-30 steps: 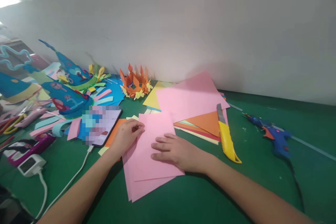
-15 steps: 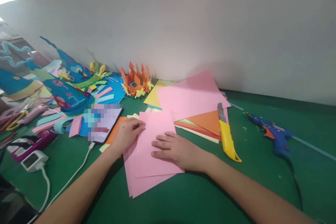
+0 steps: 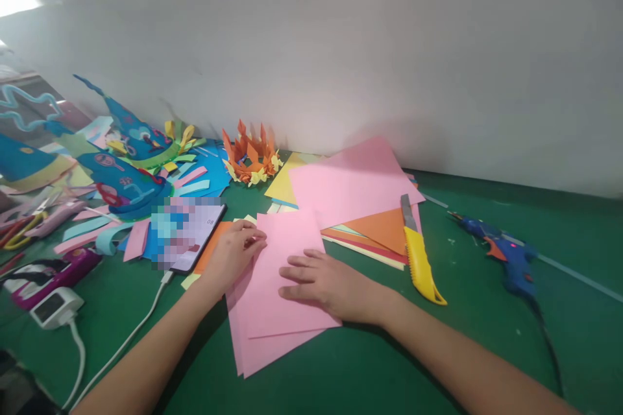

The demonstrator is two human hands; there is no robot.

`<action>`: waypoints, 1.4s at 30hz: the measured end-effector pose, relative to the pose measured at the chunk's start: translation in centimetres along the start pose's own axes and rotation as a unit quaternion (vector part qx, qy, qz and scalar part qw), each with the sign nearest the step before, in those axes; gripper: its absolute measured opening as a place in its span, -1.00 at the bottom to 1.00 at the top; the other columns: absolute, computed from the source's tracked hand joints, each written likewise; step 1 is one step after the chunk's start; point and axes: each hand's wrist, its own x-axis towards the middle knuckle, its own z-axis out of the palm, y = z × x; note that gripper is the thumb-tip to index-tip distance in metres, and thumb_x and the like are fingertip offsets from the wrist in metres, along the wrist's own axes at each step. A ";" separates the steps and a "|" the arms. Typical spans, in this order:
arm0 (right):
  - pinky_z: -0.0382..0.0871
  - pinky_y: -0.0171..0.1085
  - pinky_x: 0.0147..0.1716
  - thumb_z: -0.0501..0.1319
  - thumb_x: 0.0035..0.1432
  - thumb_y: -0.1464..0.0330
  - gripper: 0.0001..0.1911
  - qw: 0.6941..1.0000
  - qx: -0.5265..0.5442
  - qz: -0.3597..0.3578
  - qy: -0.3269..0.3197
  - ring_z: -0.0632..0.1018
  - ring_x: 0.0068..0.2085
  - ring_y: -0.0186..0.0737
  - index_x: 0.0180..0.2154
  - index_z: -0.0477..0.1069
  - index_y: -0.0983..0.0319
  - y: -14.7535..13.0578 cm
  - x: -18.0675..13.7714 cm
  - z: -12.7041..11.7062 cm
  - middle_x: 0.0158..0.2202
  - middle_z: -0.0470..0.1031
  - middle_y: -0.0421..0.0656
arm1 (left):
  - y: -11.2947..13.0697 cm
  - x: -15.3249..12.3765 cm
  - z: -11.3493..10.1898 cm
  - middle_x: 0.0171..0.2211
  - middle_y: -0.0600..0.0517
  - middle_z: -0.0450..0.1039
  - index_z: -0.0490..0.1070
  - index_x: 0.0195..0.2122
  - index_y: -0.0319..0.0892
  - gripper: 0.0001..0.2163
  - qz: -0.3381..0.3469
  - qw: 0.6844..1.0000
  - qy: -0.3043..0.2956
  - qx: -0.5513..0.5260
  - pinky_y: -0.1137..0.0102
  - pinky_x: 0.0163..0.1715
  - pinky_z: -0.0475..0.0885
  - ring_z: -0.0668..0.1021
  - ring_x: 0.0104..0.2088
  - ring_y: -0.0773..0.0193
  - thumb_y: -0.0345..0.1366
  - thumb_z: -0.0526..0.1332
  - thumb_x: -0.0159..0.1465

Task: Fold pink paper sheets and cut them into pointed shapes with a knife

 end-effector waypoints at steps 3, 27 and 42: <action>0.05 0.04 0.18 -0.05 0.33 0.46 -0.58 1.000 0.007 0.002 -0.007 0.20 0.26 -0.08 0.16 0.26 0.12 0.0 0.0 0.0 0.22 0.28 -0.05 | -0.1 0.1 -0.1 -0.23 -0.03 0.40 0.55 -0.34 -0.21 -0.88 -0.002 1.000 -0.003 0.003 0.34 -0.20 0.44 0.51 -0.24 0.24 -0.45 0.20 0.21; 0.09 0.01 0.16 -0.09 0.34 0.44 -0.59 1.000 -0.001 -0.009 -0.002 0.22 0.25 -0.09 0.15 0.28 0.14 0.3 -0.1 0.2 0.22 0.27 -0.07 | 0.0 0.3 -0.7 -0.34 -0.04 0.51 0.58 -0.39 -0.18 -0.81 0.005 0.999 -0.033 0.031 0.34 -0.25 0.40 0.52 -0.29 0.21 -0.47 0.17 0.23; 0.05 -0.01 0.21 -0.08 0.32 0.49 -0.55 0.998 0.059 0.010 0.009 0.20 0.27 -0.15 0.16 0.28 0.14 0.0 -0.1 -0.3 0.20 0.31 -0.07 | 0.8 -0.5 1.0 -0.30 -0.06 0.36 0.42 -0.46 -0.20 -0.74 0.066 0.991 0.004 0.115 0.31 -0.30 0.36 0.43 -0.32 0.23 -0.56 0.01 0.24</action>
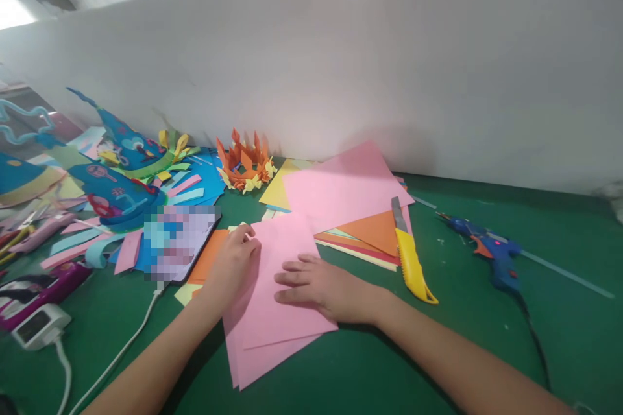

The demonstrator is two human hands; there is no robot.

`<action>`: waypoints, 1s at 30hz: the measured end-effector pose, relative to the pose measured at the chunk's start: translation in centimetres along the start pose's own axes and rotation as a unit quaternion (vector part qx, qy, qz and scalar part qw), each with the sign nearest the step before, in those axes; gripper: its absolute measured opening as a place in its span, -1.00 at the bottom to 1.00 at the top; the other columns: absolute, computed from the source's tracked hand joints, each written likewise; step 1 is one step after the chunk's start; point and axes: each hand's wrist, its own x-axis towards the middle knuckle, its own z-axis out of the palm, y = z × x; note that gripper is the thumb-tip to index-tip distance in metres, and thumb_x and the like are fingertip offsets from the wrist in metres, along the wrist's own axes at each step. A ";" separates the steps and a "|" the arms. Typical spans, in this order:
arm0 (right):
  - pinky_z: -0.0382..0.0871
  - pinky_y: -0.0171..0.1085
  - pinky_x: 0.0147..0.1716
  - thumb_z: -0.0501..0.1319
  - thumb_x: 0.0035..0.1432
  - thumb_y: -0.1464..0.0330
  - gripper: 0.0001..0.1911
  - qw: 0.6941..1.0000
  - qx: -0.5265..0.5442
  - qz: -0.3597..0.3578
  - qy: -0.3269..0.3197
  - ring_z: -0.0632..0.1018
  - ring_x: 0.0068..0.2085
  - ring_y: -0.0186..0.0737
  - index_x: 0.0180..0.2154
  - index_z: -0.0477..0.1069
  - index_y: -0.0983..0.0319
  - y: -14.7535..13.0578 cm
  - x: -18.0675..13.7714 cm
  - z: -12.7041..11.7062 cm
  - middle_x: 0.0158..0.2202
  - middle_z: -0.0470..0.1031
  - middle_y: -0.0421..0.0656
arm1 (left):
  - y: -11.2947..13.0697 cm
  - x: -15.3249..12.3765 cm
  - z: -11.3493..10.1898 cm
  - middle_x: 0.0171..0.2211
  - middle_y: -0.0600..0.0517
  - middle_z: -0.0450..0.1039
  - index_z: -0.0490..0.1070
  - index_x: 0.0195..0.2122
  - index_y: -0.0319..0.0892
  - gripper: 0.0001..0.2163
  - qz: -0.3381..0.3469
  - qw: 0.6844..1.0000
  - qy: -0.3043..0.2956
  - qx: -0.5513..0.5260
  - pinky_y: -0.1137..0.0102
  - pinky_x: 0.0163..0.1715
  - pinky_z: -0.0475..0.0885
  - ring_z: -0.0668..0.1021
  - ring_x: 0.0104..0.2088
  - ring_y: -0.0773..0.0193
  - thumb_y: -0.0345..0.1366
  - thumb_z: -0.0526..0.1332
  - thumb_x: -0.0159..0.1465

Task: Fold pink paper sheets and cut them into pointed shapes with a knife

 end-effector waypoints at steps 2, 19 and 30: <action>0.04 -0.05 0.23 -0.10 0.31 0.50 -0.54 1.000 0.014 0.019 0.019 0.19 0.28 -0.19 0.18 0.26 0.19 0.0 -0.1 0.2 0.21 0.28 -0.05 | 0.5 -0.1 0.2 -0.27 -0.06 0.36 0.41 -0.38 -0.19 -0.74 0.027 0.999 -0.018 0.011 0.27 -0.25 0.37 0.43 -0.28 0.19 -0.61 -0.01 0.21; -0.24 0.09 0.29 0.14 -0.04 -0.22 0.18 0.980 -0.072 0.187 0.014 -0.05 0.34 0.13 0.31 -0.14 0.48 4.0 0.2 -0.7 0.32 -0.13 0.27 | 2.4 -0.3 0.4 -0.27 -0.12 0.39 0.37 -0.24 -0.24 -0.66 0.098 0.986 -0.078 0.108 0.14 -0.21 0.41 0.44 -0.19 0.01 -0.01 0.15 0.26; 0.02 0.10 0.23 0.01 0.22 -0.04 -0.19 0.956 -0.159 0.228 0.091 0.11 0.30 0.11 0.27 0.02 0.41 5.4 0.9 0.2 0.29 0.06 0.21 | 1.5 -0.8 2.4 0.06 -0.29 0.30 0.22 0.05 -0.28 -0.53 0.124 0.988 -0.042 0.080 0.05 0.01 0.39 0.40 0.08 -0.08 -0.04 0.16 0.26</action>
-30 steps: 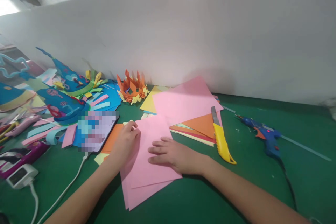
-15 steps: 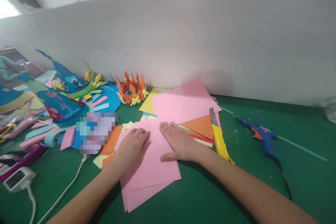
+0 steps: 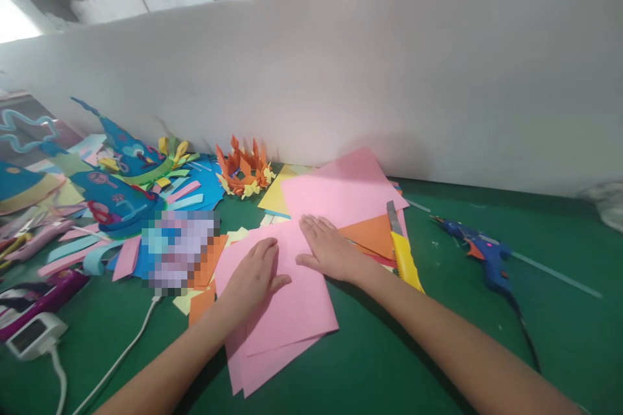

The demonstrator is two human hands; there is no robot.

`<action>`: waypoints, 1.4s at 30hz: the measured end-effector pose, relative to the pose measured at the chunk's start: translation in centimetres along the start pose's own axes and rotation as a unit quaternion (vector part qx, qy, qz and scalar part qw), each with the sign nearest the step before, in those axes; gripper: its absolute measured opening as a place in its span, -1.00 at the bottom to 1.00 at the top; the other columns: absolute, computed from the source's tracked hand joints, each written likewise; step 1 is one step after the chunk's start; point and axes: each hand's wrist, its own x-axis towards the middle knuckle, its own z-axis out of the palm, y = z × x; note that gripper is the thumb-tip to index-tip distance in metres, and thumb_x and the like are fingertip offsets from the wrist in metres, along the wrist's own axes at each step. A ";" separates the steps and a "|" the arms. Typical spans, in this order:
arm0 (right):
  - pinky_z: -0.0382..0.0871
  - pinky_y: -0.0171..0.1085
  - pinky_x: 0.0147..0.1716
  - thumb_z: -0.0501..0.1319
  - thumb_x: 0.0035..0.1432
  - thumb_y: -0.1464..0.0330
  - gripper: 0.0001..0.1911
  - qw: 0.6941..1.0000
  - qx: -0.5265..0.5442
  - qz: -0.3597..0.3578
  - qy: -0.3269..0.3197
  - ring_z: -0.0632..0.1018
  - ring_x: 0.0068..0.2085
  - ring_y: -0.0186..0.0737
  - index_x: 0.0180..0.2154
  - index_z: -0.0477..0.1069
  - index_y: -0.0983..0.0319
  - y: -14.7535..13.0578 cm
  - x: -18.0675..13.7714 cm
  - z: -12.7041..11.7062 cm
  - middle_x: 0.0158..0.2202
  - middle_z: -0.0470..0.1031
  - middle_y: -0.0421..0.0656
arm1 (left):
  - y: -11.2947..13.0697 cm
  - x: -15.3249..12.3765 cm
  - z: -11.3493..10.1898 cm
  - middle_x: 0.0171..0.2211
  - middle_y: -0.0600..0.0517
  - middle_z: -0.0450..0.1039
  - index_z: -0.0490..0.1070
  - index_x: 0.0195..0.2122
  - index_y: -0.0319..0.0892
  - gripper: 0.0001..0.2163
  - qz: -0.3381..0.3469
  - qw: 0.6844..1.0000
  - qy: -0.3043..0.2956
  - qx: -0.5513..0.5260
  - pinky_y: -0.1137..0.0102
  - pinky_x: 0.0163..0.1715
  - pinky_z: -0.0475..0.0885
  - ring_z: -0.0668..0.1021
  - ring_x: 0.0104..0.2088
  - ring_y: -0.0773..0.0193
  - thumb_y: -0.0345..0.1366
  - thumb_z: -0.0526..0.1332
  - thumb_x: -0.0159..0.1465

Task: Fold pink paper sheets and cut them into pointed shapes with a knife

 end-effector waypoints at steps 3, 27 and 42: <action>0.00 0.13 0.23 0.03 0.25 0.04 -0.26 0.999 -0.036 0.001 0.009 0.12 0.29 0.11 0.25 0.06 0.42 -0.1 -0.1 0.3 0.27 0.10 0.20 | 0.6 0.1 -0.7 0.04 -0.26 0.29 0.26 0.01 -0.25 -0.60 -0.006 1.000 -0.025 0.006 0.09 -0.02 0.41 0.41 0.05 -0.05 -0.10 0.18 0.26; 0.39 -0.05 0.02 0.02 0.30 0.28 -0.69 0.996 0.017 -0.055 0.070 0.55 -0.10 -0.09 -0.02 0.40 0.21 -6.7 -11.6 -2.9 -0.13 0.57 -0.08 | 1.1 -0.5 0.0 0.09 -0.23 0.22 0.21 0.13 -0.15 -0.64 -0.009 1.000 0.002 0.025 0.06 0.03 0.37 0.33 0.12 -0.05 -0.17 0.07 0.34; 0.31 0.01 -0.10 -0.03 0.24 0.19 -0.55 0.931 -0.143 0.287 0.177 0.42 -0.07 0.11 0.00 0.29 0.35 3.8 -11.5 -1.4 -0.06 0.36 0.14 | 1.6 -1.2 -1.8 0.29 -0.10 0.06 0.21 0.13 -0.10 -0.58 0.125 0.972 -0.088 -0.180 -0.07 0.25 0.08 -0.05 0.34 -0.06 -0.06 0.10 0.31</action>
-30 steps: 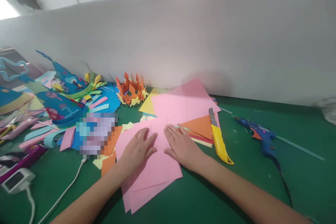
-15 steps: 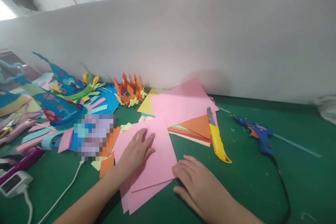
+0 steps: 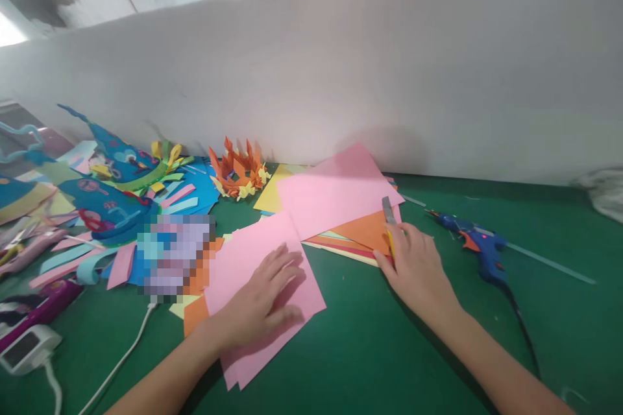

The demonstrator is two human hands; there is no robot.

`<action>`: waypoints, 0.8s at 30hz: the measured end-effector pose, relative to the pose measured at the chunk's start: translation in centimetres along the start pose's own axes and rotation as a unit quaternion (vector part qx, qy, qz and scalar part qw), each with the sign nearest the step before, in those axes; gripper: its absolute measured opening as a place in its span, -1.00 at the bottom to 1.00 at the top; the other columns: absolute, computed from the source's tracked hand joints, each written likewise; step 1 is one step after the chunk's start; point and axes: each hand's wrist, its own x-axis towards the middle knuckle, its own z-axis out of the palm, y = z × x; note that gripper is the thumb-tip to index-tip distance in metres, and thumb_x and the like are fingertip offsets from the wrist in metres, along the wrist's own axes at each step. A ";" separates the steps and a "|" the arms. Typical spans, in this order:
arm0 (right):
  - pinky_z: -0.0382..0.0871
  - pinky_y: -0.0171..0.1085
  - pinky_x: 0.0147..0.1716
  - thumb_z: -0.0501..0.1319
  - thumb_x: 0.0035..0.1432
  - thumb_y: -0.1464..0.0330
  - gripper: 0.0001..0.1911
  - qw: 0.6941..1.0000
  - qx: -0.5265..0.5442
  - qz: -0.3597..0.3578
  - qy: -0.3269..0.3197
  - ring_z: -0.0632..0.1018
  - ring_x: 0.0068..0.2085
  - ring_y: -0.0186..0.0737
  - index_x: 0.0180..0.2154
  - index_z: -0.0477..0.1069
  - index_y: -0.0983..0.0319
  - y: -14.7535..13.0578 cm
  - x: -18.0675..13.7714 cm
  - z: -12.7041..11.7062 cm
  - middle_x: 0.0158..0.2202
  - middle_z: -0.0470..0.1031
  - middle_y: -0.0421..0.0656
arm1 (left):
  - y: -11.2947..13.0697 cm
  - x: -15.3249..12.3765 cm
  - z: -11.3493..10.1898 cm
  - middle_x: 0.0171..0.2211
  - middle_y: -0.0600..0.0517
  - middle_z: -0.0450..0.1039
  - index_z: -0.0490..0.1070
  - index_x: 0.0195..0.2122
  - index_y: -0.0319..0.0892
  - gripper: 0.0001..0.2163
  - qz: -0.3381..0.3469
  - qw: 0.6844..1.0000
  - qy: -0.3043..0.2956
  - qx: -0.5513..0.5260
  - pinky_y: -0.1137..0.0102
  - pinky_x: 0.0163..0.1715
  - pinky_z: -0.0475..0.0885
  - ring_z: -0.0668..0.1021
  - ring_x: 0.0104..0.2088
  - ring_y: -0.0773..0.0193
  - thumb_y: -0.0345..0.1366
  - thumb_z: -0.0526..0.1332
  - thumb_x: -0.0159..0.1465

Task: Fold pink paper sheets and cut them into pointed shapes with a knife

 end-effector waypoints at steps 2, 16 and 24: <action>0.31 0.00 -0.12 -0.02 0.22 0.19 -0.55 1.000 -0.003 0.022 -0.016 0.43 -0.08 0.11 0.02 0.28 0.36 0.4 -0.1 0.0 -0.08 0.37 0.15 | 0.2 -0.1 -0.3 0.32 -0.14 -0.02 0.14 0.20 -0.10 -0.32 0.003 0.999 -0.050 -0.006 -0.17 0.23 0.01 -0.13 0.34 -0.20 0.16 0.18 0.15; 0.42 -0.12 -0.13 0.01 0.15 0.31 -0.47 0.973 0.205 0.070 -0.081 0.47 -0.01 0.02 0.15 0.06 0.28 -0.2 -0.4 -3.1 0.05 0.33 0.11 | 0.3 0.5 -0.5 -0.09 -0.02 0.44 0.32 -0.46 -0.16 -0.87 -0.038 0.994 0.048 -0.085 0.11 0.27 0.08 0.42 0.09 0.19 -0.35 0.13 0.25; 0.38 -0.12 -0.03 0.11 0.12 0.35 -0.57 0.875 0.367 -0.061 -0.310 0.44 0.04 -0.04 0.06 0.27 0.06 -1.9 -0.6 -6.0 0.08 0.38 -0.11 | 0.7 -0.1 -1.7 0.15 -0.08 0.24 0.38 -0.36 -0.15 -0.75 -0.012 0.995 -0.065 -0.073 -0.09 0.27 -0.10 0.11 0.28 -0.10 -0.21 0.39 0.01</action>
